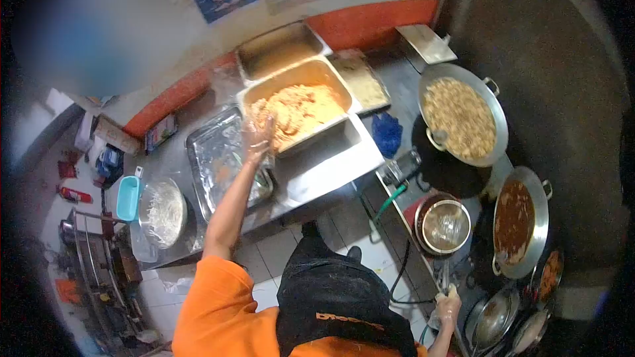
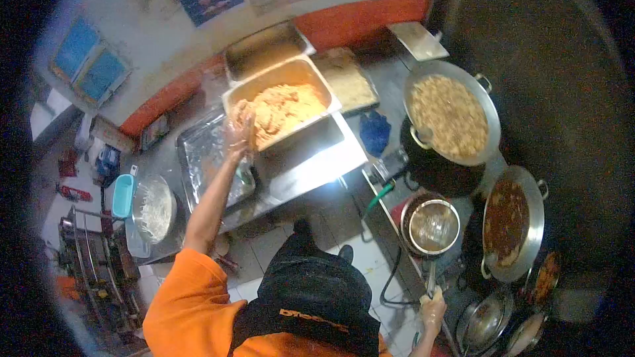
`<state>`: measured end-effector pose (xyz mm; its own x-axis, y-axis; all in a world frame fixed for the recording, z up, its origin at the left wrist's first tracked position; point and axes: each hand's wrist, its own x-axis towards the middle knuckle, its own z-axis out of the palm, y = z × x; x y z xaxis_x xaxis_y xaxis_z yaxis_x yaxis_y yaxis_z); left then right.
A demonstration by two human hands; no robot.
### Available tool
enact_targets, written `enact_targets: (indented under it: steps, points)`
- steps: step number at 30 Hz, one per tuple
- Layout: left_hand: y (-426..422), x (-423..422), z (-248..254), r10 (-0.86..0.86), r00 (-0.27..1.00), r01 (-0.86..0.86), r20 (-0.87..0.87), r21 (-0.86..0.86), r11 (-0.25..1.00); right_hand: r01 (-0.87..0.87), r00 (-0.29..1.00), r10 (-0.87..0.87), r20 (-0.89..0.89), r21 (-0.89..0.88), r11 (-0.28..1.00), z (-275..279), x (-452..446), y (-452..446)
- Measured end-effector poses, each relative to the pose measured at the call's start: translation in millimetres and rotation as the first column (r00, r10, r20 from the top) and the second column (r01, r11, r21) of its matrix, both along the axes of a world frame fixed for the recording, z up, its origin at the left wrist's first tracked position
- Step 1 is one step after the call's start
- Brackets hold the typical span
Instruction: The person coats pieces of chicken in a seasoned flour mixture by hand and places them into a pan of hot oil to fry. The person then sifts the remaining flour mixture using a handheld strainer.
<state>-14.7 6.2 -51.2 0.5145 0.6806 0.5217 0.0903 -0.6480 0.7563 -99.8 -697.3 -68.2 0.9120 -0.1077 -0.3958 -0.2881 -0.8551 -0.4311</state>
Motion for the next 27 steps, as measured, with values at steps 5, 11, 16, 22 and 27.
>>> enact_targets:
  steps: [5,11,16,22,27]
  points:
    - [7,-4,30,-0.051,0.983,0.086,0.177,-0.195,0.977,0.219,0.960,-0.249,-0.131,-0.212,0.952,-5,20,34]
    - [-7,-2,59,0.137,0.875,0.393,0.465,-0.845,0.362,0.358,0.836,-0.406,0.369,0.194,0.913,29,51,63]
    - [-41,2,96,0.243,0.921,0.307,0.304,-0.951,0.026,-0.355,0.777,-0.097,0.622,0.560,0.748,67,166,235]
    - [-24,36,17,0.287,0.946,0.120,0.152,-0.985,0.127,-0.681,0.689,0.637,0.345,0.608,0.408,117,279,520]
    - [-8,53,-19,0.255,0.967,-0.037,-0.024,-0.998,0.048,-0.996,-0.047,0.996,-0.071,0.080,-0.041,-51,366,600]
